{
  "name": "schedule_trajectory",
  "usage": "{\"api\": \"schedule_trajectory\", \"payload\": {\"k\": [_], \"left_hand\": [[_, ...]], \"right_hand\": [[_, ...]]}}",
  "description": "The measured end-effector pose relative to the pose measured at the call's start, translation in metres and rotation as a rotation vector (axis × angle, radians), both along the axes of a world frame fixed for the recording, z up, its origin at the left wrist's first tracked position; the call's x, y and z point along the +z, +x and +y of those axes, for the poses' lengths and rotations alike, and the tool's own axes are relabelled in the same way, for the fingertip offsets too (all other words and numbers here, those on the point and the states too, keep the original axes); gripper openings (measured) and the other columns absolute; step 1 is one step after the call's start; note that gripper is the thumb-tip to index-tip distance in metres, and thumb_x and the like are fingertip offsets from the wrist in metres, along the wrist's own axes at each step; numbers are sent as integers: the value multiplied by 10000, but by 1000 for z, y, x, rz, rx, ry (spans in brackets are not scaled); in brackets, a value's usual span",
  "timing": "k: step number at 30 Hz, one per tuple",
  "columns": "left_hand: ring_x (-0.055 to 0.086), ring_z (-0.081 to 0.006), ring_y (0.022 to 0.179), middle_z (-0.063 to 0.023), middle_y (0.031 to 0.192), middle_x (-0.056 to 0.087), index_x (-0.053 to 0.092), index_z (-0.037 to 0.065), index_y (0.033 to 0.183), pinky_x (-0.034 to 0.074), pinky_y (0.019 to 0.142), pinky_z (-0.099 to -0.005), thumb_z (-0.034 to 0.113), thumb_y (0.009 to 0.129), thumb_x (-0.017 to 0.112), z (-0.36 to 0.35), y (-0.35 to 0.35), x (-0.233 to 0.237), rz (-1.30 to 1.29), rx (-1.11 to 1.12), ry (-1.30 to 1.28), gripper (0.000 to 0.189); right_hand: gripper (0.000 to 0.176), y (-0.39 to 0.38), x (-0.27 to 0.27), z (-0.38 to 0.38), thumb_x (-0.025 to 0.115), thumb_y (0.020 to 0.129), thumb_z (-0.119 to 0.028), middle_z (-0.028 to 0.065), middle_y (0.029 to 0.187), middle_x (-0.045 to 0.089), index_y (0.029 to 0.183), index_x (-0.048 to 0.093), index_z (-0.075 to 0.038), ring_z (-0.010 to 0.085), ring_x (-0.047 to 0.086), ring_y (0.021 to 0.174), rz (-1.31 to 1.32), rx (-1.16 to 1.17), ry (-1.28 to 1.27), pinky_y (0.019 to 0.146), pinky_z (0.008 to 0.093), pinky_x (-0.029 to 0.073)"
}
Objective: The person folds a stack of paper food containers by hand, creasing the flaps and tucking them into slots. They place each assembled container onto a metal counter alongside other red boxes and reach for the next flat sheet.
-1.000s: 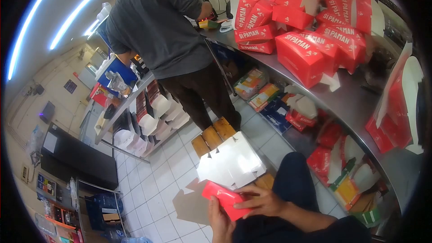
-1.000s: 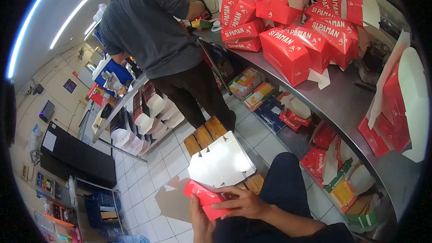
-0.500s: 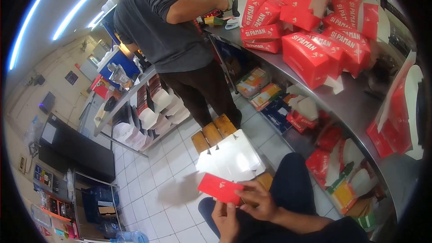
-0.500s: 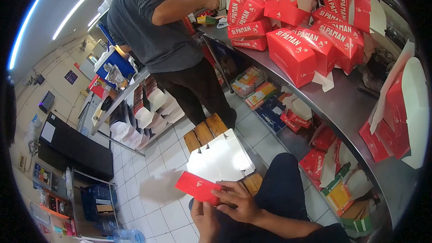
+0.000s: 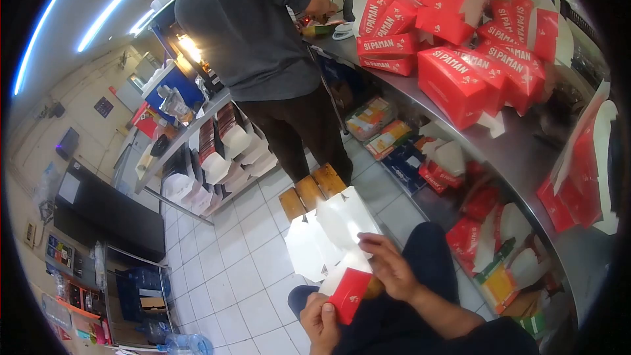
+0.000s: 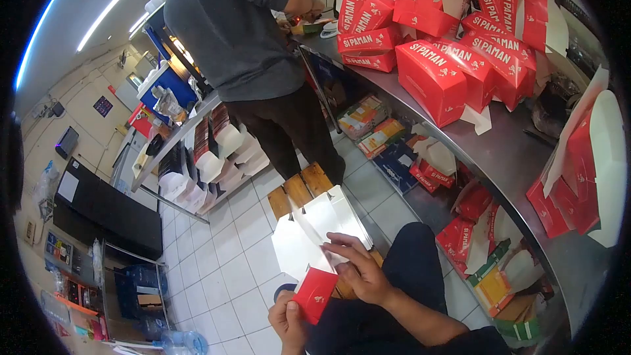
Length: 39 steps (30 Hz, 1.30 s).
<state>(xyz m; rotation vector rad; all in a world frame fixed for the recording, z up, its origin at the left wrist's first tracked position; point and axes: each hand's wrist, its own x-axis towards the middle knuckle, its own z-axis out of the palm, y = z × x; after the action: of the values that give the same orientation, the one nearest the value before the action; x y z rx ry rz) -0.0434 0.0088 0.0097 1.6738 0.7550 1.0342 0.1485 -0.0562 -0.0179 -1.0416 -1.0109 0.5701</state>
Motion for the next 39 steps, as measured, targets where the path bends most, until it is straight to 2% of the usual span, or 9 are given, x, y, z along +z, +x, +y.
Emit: {"api": "schedule_trajectory", "payload": {"k": [8,11,14,23,25,29,31,35,39], "left_hand": [[568,-248,712,-115,734,609,687,-6,811,434,697,-338,102,891,690,21,-7,-2,187,-35,298,134],[529,-274,677,-113,670,563,659,6,733,412,668,-367,76,844,713,22,3,5,328,68,236,142],[464,-192,696,-62,660,506,594,2,711,366,651,-333,164,866,711,16,8,1,181,16,270,253],[420,-189,708,-40,695,431,496,25,671,346,676,-333,241,896,706,14,15,-8,35,-171,229,376],[399,-181,701,-35,695,416,488,25,678,329,672,-330,277,951,671,13,22,-7,258,-161,233,415],[542,-226,980,-116,1023,552,601,-19,1068,423,900,-329,215,989,623,22,66,-31,44,-53,495,248],[522,-280,1165,-147,1179,529,578,-14,1170,397,1045,-392,134,943,636,48,70,-73,18,-42,298,277],[493,-390,1301,-219,1366,538,531,12,1356,365,1131,-452,178,849,791,95,82,-169,491,-263,463,594],[378,-446,1441,-235,1570,397,491,103,1475,361,1126,-540,264,771,851,106,68,-236,860,-388,592,807]], "right_hand": [[322,11,-4,1,705,933,-109,168,1484,434,1244,702,-28,290,454,1380,76,80,47,1112,381,408],[320,5,-1,0,818,852,-173,155,1391,506,1142,757,-53,283,514,1309,22,-230,-138,1085,382,436],[259,-9,27,-7,844,816,-164,125,1252,571,1062,792,-101,270,594,1196,-229,-197,-258,1037,376,482],[379,-9,8,-38,811,870,-237,134,1362,479,1225,734,-129,292,534,1270,-168,87,-264,1083,382,443],[449,-9,1,-50,812,867,-255,148,1373,467,1282,695,-130,314,529,1273,-195,87,-227,1077,386,448],[641,8,-29,-87,858,784,-325,217,1321,489,1313,549,-136,410,592,1181,-325,-208,-591,1004,443,504],[657,26,-40,-112,879,785,-286,189,1258,527,1296,532,-61,361,609,1149,-356,-524,-675,976,427,527],[645,78,-119,-170,853,821,-124,127,1255,536,1333,469,-41,226,632,1079,62,-985,-477,871,351,580],[744,135,-186,-252,851,829,-230,175,1328,501,1404,431,-15,284,594,1165,-215,-1364,-680,889,389,573]]}}
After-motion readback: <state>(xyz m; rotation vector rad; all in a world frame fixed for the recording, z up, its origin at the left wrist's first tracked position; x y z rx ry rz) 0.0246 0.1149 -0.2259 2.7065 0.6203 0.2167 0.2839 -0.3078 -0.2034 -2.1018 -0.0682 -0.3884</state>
